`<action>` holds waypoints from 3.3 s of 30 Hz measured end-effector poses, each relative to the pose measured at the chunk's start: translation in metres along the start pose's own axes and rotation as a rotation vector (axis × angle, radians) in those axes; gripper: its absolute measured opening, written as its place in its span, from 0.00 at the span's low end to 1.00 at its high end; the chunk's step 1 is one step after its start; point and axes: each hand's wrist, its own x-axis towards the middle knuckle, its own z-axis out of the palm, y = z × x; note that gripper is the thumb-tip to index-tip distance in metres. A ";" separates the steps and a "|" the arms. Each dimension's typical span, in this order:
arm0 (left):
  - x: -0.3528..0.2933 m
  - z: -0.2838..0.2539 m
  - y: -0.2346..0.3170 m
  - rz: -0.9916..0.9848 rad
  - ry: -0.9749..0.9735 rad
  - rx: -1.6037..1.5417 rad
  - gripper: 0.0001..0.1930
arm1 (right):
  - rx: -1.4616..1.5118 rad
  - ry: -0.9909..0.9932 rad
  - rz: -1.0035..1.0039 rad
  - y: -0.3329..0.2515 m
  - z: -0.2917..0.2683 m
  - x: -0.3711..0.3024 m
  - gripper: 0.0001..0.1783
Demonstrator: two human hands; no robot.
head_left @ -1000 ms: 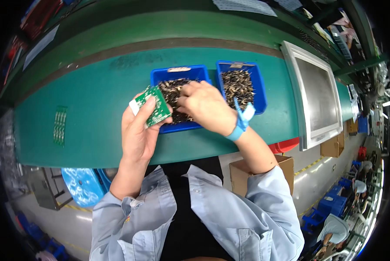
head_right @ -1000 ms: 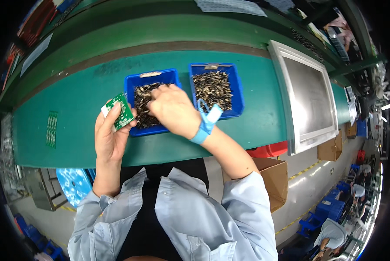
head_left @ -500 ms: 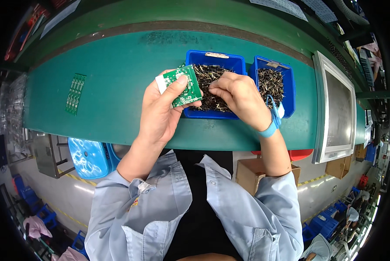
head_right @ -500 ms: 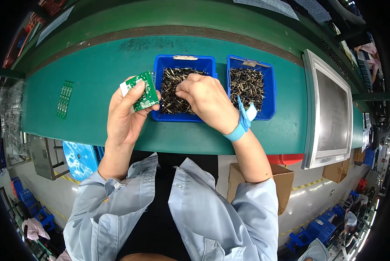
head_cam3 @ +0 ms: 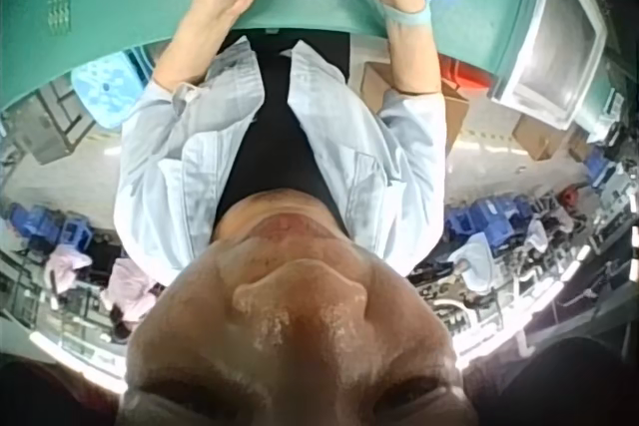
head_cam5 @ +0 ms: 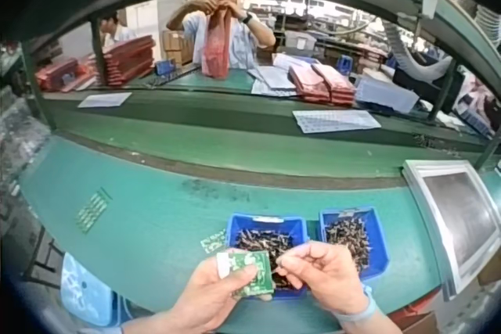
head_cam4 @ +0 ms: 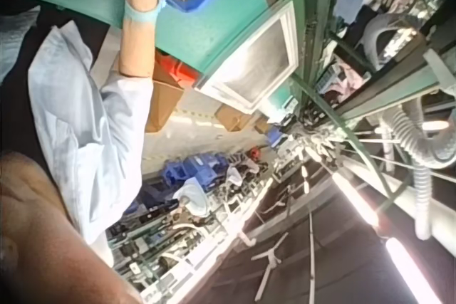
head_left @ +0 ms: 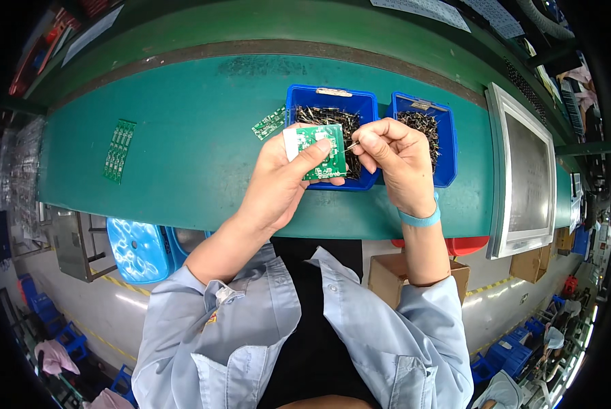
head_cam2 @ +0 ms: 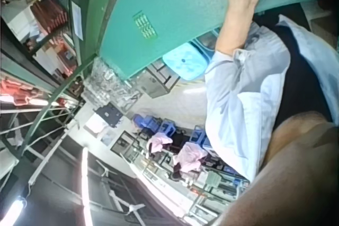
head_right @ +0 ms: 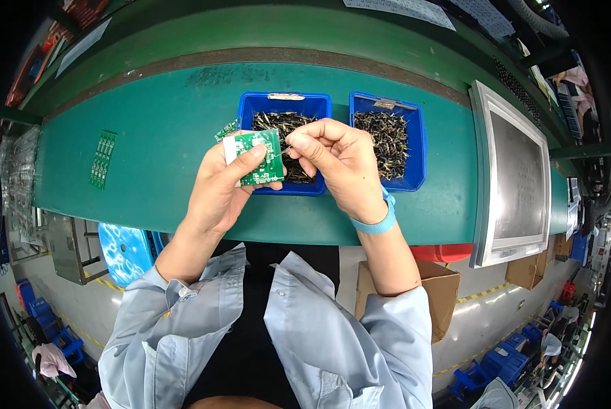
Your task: The person assembles circuit boards by picking electronic components from storage bins and inserting them into the boards by hand.
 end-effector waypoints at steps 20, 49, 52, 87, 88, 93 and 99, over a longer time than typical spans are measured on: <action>0.000 -0.002 -0.009 0.112 -0.040 0.066 0.09 | -0.010 0.169 -0.238 0.026 0.029 -0.019 0.04; 0.002 -0.006 0.000 -0.125 -0.017 -0.210 0.09 | 0.248 0.102 -0.169 0.023 0.020 -0.020 0.04; 0.003 -0.005 -0.001 -0.128 0.021 -0.213 0.10 | 0.380 0.164 -0.118 0.021 0.014 -0.022 0.04; 0.005 0.001 -0.007 -0.073 -0.146 -0.156 0.06 | -0.023 -0.001 -0.300 0.019 0.016 -0.023 0.01; 0.005 0.000 -0.007 -0.065 -0.159 -0.156 0.06 | -0.031 0.005 -0.312 0.018 0.018 -0.023 0.01; 0.005 0.000 -0.007 -0.093 -0.169 -0.177 0.07 | 0.064 0.031 -0.283 0.020 0.019 -0.024 0.02; 0.000 0.006 0.005 -0.076 -0.003 -0.194 0.09 | 0.073 0.214 -0.252 0.011 -0.002 -0.024 0.02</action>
